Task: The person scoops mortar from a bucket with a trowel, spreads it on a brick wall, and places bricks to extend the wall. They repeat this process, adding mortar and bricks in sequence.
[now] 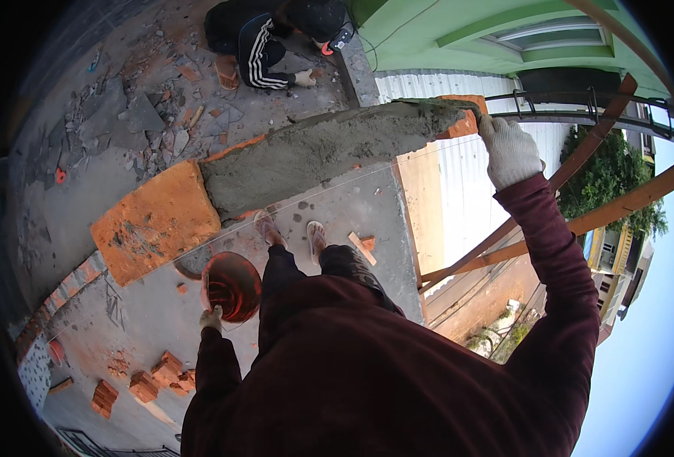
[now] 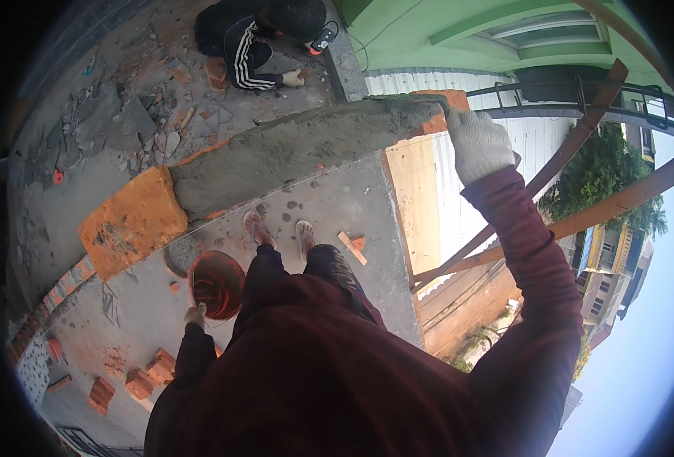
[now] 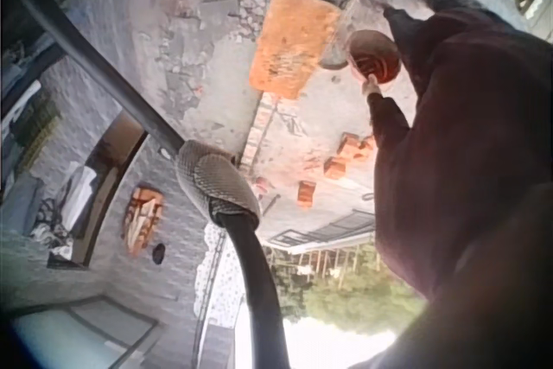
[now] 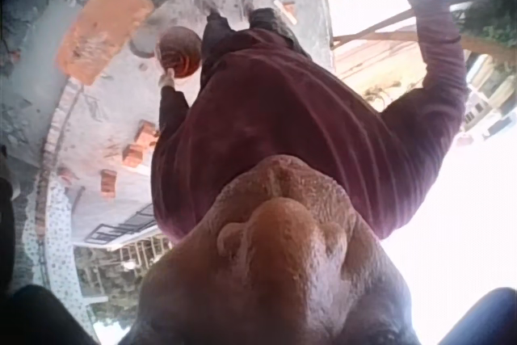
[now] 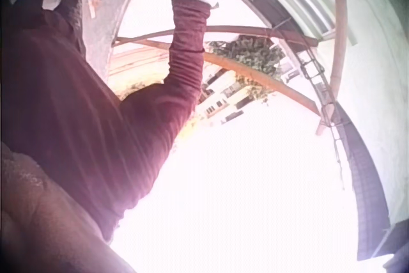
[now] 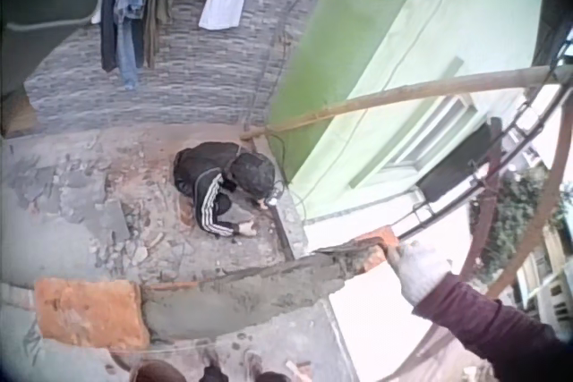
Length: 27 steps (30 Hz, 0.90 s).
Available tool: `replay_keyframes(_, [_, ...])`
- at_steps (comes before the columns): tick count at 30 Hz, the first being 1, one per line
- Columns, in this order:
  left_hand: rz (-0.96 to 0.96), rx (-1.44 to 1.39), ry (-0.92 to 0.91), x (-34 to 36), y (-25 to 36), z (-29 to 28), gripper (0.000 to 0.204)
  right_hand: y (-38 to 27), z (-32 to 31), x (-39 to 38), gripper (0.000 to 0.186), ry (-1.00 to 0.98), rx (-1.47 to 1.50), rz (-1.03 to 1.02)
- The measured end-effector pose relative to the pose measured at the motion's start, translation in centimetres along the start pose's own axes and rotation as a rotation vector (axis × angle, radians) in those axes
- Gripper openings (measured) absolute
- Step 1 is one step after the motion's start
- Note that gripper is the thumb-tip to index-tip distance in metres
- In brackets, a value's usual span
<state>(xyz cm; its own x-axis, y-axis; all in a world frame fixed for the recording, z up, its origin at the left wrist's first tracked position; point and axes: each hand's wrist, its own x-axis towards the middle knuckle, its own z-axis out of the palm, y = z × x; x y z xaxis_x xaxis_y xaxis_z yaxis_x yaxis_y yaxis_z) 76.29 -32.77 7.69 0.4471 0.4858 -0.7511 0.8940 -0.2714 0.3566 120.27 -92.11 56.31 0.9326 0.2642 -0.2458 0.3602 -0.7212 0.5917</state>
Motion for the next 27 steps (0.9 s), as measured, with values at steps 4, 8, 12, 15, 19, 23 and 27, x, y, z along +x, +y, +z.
replay_keyframes(4, [-0.102,0.01,0.026,-1.9,-0.9,-1.0,0.052,3.9,-0.3,-5.1,0.04,-0.041,0.146,0.198])
replay_keyframes(8, [-0.213,-0.149,0.202,-7.0,-5.3,-0.2,0.051,4.1,1.4,-12.3,0.037,0.148,1.04,0.392])
replay_keyframes(12, [-0.267,-0.538,0.42,-13.0,-8.6,1.3,0.039,1.8,2.5,-19.5,0.052,-0.194,1.579,0.3])
replay_keyframes(15, [-0.632,-0.793,0.452,-19.8,-8.0,1.2,0.046,-3.6,7.0,-18.8,0.047,-0.572,1.791,0.031])
replay_keyframes(19, [-0.613,-1.281,0.347,-23.4,-16.5,1.4,0.036,-14.3,13.4,-17.2,0.028,-0.937,1.77,0.113])
replay_keyframes(23, [-0.749,-1.4,0.416,-22.9,-20.5,6.0,0.033,-21.4,19.6,-17.3,0.021,-0.998,1.408,0.293])
replay_keyframes(27, [-0.832,-1.468,0.363,-18.4,-23.5,8.5,0.041,-26.5,20.8,-18.3,0.021,-0.975,1.315,0.381])
